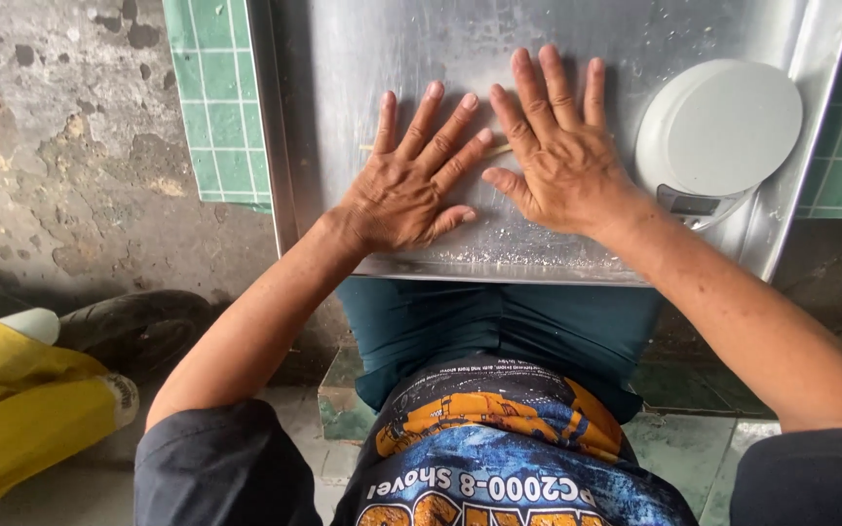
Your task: Rolling dough into thin ropes and twisting them into a braided shape, occasionally weighing pieces on a scale.
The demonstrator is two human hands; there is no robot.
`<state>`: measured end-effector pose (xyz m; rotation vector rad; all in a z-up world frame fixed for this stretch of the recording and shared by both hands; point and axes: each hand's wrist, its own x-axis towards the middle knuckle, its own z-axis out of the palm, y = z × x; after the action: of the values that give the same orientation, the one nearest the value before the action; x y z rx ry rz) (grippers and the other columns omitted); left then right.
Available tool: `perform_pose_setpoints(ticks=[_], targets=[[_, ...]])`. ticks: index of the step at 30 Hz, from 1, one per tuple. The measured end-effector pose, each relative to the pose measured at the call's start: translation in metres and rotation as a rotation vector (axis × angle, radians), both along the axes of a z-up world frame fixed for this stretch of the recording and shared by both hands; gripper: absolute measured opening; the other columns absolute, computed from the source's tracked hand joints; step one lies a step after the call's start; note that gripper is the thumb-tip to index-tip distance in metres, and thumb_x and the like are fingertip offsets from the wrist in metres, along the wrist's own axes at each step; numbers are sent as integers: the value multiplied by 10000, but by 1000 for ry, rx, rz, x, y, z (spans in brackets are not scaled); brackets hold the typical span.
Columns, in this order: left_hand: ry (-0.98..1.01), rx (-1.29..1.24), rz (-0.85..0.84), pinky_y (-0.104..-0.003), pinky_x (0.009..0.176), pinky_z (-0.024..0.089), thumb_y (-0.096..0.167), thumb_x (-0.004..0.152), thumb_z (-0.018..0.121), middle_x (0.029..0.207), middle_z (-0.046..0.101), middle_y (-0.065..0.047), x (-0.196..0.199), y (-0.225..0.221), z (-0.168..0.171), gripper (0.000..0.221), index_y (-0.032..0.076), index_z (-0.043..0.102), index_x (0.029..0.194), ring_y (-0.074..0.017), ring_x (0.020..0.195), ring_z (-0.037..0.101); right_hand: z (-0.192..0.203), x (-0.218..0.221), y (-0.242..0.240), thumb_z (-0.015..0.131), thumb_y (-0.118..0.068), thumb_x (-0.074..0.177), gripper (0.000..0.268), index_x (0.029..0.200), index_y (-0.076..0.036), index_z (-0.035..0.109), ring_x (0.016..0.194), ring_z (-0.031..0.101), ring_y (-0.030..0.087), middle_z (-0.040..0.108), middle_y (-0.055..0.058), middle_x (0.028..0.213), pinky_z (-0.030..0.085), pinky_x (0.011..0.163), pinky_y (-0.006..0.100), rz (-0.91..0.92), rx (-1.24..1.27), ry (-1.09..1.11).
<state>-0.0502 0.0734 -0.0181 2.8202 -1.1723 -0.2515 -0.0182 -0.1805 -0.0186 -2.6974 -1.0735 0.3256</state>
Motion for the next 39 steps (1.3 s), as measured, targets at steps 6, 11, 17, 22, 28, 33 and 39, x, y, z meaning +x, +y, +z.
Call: perform_pose_setpoints(ticks=[6, 11, 17, 22, 28, 33, 39], targets=[[28, -31, 158, -691, 1212, 53, 697, 1079, 107, 1731, 140, -212, 70, -9, 2, 806, 168, 127, 1687, -460, 1572, 89, 12, 61, 18, 90, -693, 1075, 873, 1655, -41, 135, 1494, 310, 542, 262, 280, 1684, 184, 1135, 728, -144, -74, -49], [49, -17, 117, -665, 1191, 0, 703, 1054, 110, 1703, 135, -230, 52, -9, 19, 843, 136, 161, 1677, -472, 1553, 81, 28, 40, 22, -47, -791, 932, 995, 1669, -124, 8, 1569, 33, 427, 10, 182, 1717, -12, 1215, 679, -159, -107, 119], [85, 76, -3, -681, 1199, -81, 750, 1007, 62, 1743, 26, -128, 17, -1, 5, 866, 207, 50, 1682, -427, 1586, -8, 21, 13, 8, 26, -780, 955, 952, 1678, -168, -66, 1603, -125, 371, -163, 126, 1709, -97, 1241, 701, -29, -169, 126], [46, 30, 115, -684, 1227, -19, 726, 1085, 135, 1756, 59, -175, 65, -6, 8, 802, 216, 76, 1701, -454, 1597, 24, 17, 57, 21, 89, -691, 1060, 850, 1663, -93, 51, 1544, 189, 529, 143, 260, 1714, 144, 1159, 741, -156, -132, 5], [-76, 24, 40, -638, 1224, -86, 746, 1023, 77, 1729, 55, -174, 26, 0, 6, 877, 174, 99, 1689, -457, 1588, 22, 3, 20, 7, 167, -676, 1090, 821, 1676, -109, 68, 1604, 82, 497, 71, 253, 1729, 11, 1209, 767, -95, -31, -124], [-26, 31, -6, -684, 1228, -61, 776, 1043, 146, 1739, 36, -82, 19, 5, -7, 865, 210, 98, 1697, -367, 1594, -5, 26, 13, 12, 243, -656, 1053, 845, 1672, -178, -77, 1558, -190, 334, -206, 122, 1692, -98, 1243, 679, -20, -198, 122], [-29, -12, 105, -692, 1289, 6, 732, 1058, 87, 1766, -16, -152, 51, 0, -10, 833, 213, 8, 1705, -425, 1624, -35, 30, 52, 21, 50, -756, 974, 917, 1688, -183, -8, 1570, -130, 347, -168, 128, 1685, -102, 1217, 641, -183, -237, 158]])
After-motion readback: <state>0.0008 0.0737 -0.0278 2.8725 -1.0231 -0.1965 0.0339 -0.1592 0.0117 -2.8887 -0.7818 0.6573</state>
